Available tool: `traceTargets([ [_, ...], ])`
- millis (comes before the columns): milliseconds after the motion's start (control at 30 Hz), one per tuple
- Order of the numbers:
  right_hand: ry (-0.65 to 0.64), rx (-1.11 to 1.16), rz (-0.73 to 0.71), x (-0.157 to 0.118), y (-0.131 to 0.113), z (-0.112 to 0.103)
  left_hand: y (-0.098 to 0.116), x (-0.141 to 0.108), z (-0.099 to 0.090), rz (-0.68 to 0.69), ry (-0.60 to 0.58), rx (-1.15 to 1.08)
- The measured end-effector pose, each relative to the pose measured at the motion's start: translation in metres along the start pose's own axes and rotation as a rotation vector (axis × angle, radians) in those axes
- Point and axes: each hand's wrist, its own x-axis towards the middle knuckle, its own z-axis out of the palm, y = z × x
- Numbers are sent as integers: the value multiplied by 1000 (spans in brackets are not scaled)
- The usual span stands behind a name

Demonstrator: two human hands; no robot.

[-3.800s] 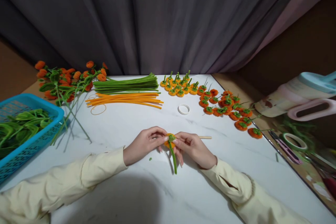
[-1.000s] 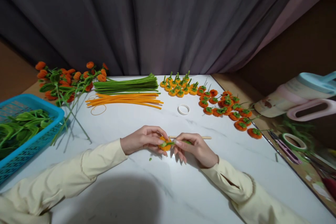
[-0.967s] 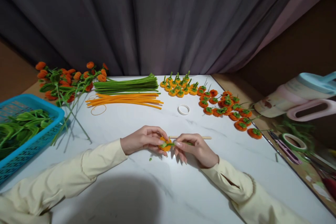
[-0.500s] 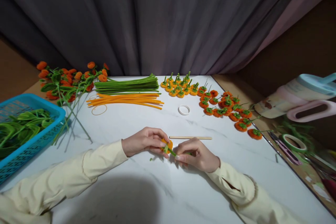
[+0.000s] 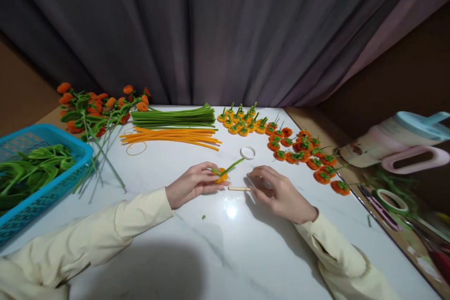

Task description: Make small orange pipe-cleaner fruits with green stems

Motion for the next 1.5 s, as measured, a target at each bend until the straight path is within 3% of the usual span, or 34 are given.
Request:
traceTargets([
  [167, -275, -354, 0, 0, -15, 5, 0, -3, 1, 82, -26, 62],
  [267, -349, -421, 67, -4, -19, 7, 0, -5, 2, 111, -10, 116],
  [467, -172, 139, 188, -8, -31, -1, -1, -4, 4, 105, 27, 154],
  [600, -267, 698, 491, -4, -51, 5, -7, -4, 5, 212, 20, 212],
  [700, -314, 943, 595, 0, -62, 13, -11, -4, 4, 265, 1, 259],
  [1000, -293, 1031, 610, 14, -67, 26, -16, -5, 3, 279, 121, 505],
  [1500, -186, 1206, 572, 15, -61, 44, -19, -8, 3, 364, 123, 572],
])
